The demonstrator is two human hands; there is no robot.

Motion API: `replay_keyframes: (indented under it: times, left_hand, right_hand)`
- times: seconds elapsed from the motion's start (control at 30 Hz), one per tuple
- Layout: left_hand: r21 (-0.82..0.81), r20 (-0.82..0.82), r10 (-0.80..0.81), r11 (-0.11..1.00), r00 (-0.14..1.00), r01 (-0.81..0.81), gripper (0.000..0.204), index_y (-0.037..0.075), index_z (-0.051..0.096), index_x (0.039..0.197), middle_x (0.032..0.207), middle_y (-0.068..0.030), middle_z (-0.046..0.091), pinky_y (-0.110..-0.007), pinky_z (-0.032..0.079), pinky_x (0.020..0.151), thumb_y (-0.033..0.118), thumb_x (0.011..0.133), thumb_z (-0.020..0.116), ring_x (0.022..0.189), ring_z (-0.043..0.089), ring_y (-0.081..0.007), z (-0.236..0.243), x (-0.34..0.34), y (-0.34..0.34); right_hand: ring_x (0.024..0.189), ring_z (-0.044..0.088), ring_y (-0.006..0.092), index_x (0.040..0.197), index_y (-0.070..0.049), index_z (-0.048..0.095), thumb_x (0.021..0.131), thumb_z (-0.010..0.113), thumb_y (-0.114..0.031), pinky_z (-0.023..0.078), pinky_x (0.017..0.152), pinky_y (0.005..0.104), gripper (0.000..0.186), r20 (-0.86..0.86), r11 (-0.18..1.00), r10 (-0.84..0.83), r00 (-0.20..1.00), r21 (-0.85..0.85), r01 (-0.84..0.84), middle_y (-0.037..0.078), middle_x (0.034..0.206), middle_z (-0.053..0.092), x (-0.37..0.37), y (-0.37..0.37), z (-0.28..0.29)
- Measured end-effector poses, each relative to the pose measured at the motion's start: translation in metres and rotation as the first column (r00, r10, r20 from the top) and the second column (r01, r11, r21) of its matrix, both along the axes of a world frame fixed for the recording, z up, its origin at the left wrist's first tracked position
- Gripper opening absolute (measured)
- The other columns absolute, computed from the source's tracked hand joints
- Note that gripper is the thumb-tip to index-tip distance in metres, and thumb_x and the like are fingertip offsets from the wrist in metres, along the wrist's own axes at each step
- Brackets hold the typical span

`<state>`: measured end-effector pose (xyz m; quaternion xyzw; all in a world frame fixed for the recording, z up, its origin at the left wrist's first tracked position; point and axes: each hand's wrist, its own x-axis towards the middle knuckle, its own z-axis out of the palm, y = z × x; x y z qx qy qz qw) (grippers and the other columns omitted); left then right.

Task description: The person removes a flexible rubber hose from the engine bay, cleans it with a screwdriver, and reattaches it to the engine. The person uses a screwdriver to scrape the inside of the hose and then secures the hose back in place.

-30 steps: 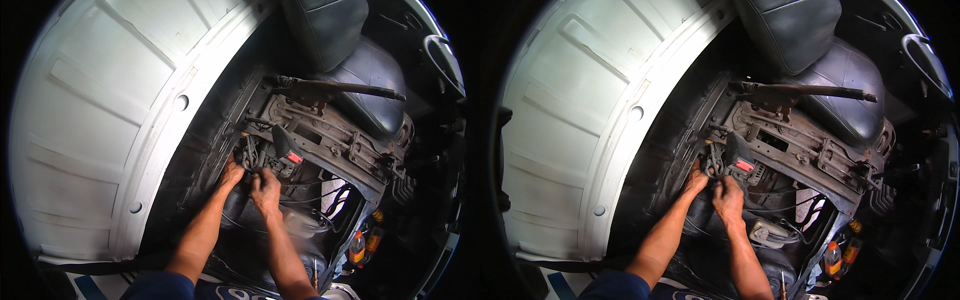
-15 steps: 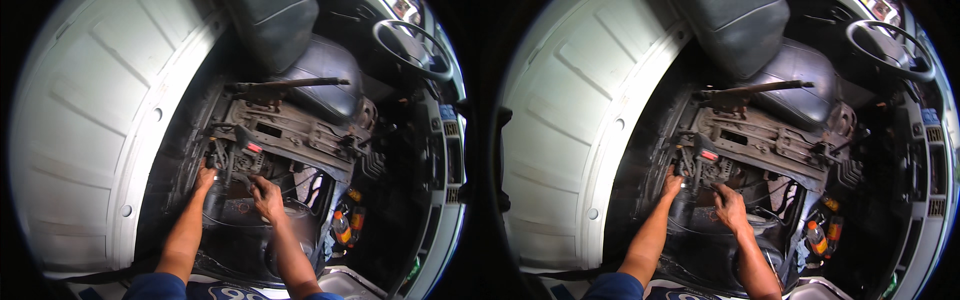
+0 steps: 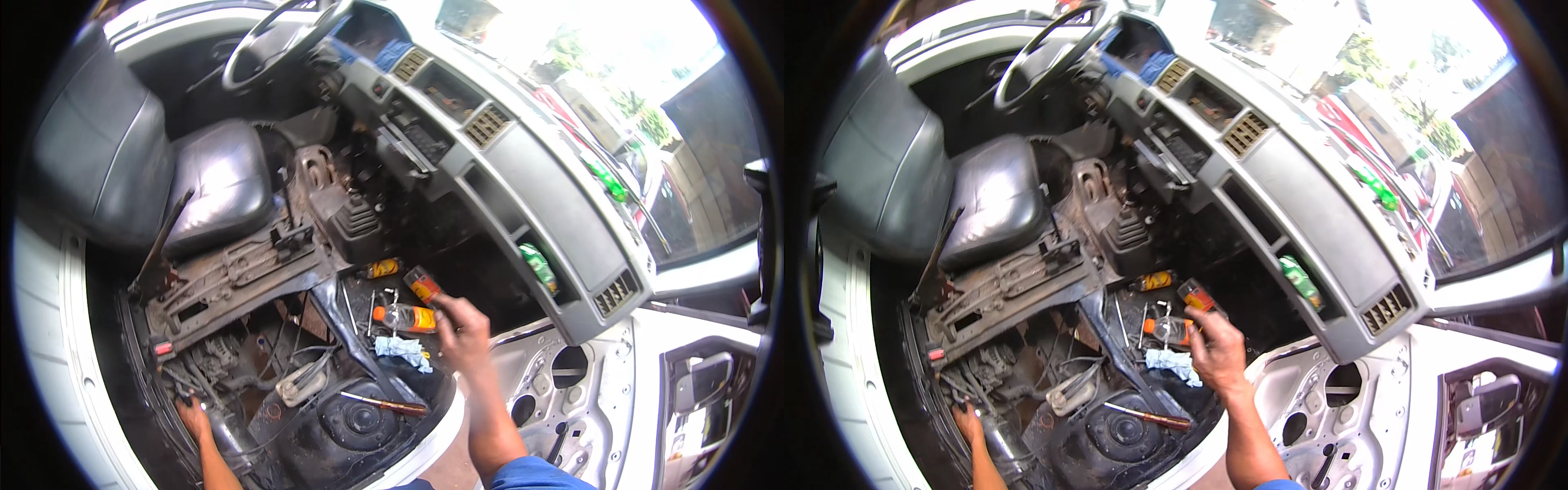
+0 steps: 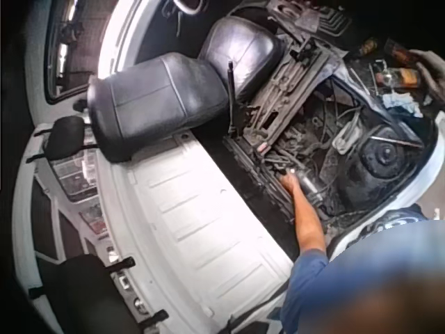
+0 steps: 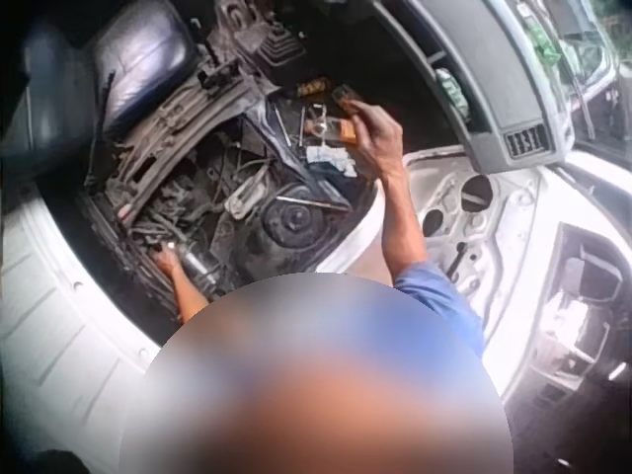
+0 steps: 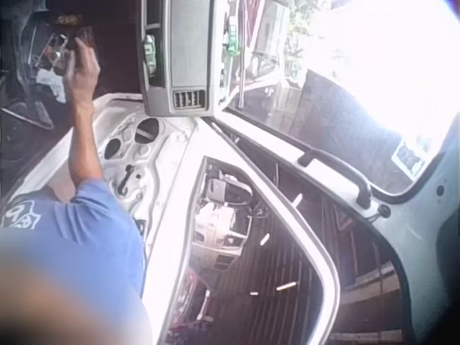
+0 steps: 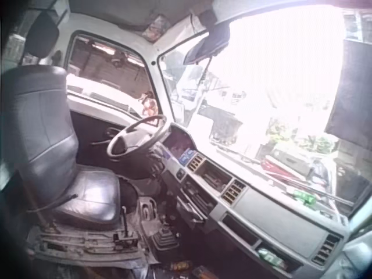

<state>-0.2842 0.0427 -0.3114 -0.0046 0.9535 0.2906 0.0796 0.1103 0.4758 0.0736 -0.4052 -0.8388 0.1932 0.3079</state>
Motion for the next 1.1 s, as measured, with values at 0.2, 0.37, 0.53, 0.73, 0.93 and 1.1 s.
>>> replay_keyframes:
  times: [0.2, 0.37, 0.53, 0.73, 0.93, 1.1]
  left_hand:
    - [-0.003, -0.132, -0.108, 0.994, 0.985, 0.109, 0.064, -0.008, 0.051, 0.145, 0.143, -0.0334, 0.058, -0.048, 0.039, 0.117, 0.028, 0.097, 0.073, 0.135, 0.053, -0.0468, 0.012, 0.035, -0.009]
    - [0.01, -0.08, -0.13, 0.991, 0.988, 0.131, 0.069, -0.002, 0.047, 0.151, 0.15, -0.0292, 0.051, -0.049, 0.035, 0.121, 0.023, 0.093, 0.076, 0.143, 0.045, -0.0453, 0.04, 0.06, -0.009]
    - [0.018, -0.053, -0.085, 0.996, 0.995, 0.086, 0.071, 0.0, 0.046, 0.152, 0.151, -0.0284, 0.051, -0.049, 0.034, 0.121, 0.022, 0.092, 0.078, 0.142, 0.045, -0.0449, 0.048, 0.062, -0.002]
    - [0.066, -0.055, -0.066, 0.995, 0.996, 0.07, 0.069, 0.0, 0.047, 0.151, 0.152, -0.0279, 0.05, -0.049, 0.033, 0.121, 0.021, 0.092, 0.077, 0.143, 0.044, -0.0443, 0.048, 0.063, -0.001]
    - [0.095, -0.05, -0.07, 0.993, 0.996, 0.074, 0.068, 0.001, 0.047, 0.151, 0.152, -0.0274, 0.05, -0.048, 0.034, 0.121, 0.021, 0.093, 0.077, 0.142, 0.045, -0.0443, 0.05, 0.064, -0.001]
    - [0.041, -0.095, -0.078, 0.996, 0.992, 0.082, 0.067, 0.002, 0.049, 0.15, 0.149, -0.0285, 0.053, -0.048, 0.037, 0.119, 0.021, 0.092, 0.078, 0.139, 0.049, -0.0456, 0.043, 0.063, -0.003]
  right_hand:
    - [0.083, 0.069, 0.0347, 0.115, -0.006, 0.075, 0.084, 0.066, 0.011, 0.055, 0.078, 0.0435, 0.037, -0.109, 0.786, -0.022, 0.994, 0.612, 0.085, 0.02, 0.098, 0.071, 0.035, 0.073, 0.193]
    - [0.1, 0.07, 0.0342, 0.111, -0.009, 0.079, 0.094, 0.068, -0.018, 0.054, 0.094, 0.042, 0.023, 0.213, 0.825, -0.444, 0.871, 0.476, 0.304, 0.015, 0.112, 0.072, 0.048, 0.151, 0.3]
    - [0.111, 0.069, 0.0341, 0.108, -0.01, 0.079, 0.086, 0.066, -0.009, 0.053, 0.097, 0.0426, 0.026, 0.587, 0.922, -0.346, 0.732, 0.358, 0.148, 0.017, 0.114, 0.071, 0.056, 0.187, 0.314]
    - [0.115, 0.068, 0.0378, 0.11, -0.011, 0.078, 0.094, 0.066, -0.017, 0.053, 0.1, 0.0448, 0.021, 0.477, 0.858, -0.299, 0.826, 0.513, 0.015, 0.019, 0.123, 0.07, 0.061, 0.204, 0.295]
    - [0.112, 0.07, 0.0369, 0.121, -0.013, 0.076, 0.097, 0.066, -0.025, 0.053, 0.102, 0.0431, 0.03, 0.596, 0.924, -0.314, 0.739, 0.371, 0.094, 0.018, 0.121, 0.074, 0.05, 0.229, 0.29]
    - [0.103, 0.073, 0.0375, 0.125, -0.013, 0.073, 0.093, 0.056, -0.008, 0.055, 0.095, 0.0455, 0.036, 0.397, 0.857, -0.348, 0.85, 0.502, 0.116, 0.02, 0.112, 0.076, 0.093, 0.23, 0.31]
